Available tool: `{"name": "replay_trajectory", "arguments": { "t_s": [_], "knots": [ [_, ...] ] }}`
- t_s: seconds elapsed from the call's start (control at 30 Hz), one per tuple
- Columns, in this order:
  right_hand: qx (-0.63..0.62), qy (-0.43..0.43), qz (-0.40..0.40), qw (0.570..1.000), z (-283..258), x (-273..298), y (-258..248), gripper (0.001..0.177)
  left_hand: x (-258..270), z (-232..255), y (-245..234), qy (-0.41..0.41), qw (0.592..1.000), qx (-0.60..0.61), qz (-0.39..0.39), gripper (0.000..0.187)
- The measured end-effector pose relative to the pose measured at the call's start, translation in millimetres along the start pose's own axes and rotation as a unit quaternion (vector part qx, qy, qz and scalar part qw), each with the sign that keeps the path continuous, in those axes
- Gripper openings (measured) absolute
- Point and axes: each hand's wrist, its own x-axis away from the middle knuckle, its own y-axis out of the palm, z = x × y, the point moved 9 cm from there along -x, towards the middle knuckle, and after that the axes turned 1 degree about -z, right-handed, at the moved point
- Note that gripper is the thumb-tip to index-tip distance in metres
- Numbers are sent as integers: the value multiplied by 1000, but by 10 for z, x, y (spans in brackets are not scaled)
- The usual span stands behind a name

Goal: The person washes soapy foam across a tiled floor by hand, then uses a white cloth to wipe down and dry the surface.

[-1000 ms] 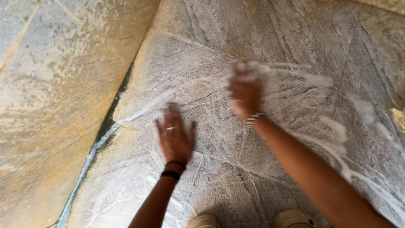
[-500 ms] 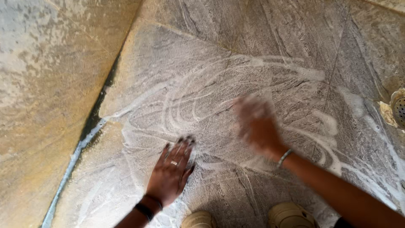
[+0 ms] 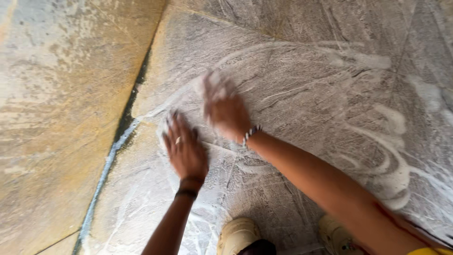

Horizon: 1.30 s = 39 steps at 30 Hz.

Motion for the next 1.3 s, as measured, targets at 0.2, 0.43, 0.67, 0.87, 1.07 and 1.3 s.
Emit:
{"name": "replay_trajectory", "arguments": {
  "t_s": [0.2,0.43,0.67,0.87,1.07,1.3],
  "knots": [
    [-176,-448,-113,869,-780,1017,-222,58,857,-239,-225,154,988,-18,-23,63],
    [-152,-429,-83,886,-515,215,118,57,312,-185,-314,110,993,-28,-6,62],
    [-113,71,137,981,2407,-506,492,35,-489,76,16,22,993,-105,-45,65],
    [85,225,38,970,2663,795,-102,62,187,891,290,216,962,-135,-96,67],
    [-56,20,-4,998,635,622,-148,58,413,763,254,228,962,-98,-110,63],
    [-83,-210,-62,972,-223,-419,266,63,-373,-347,-168,54,994,-99,-4,64]
  ]
}}
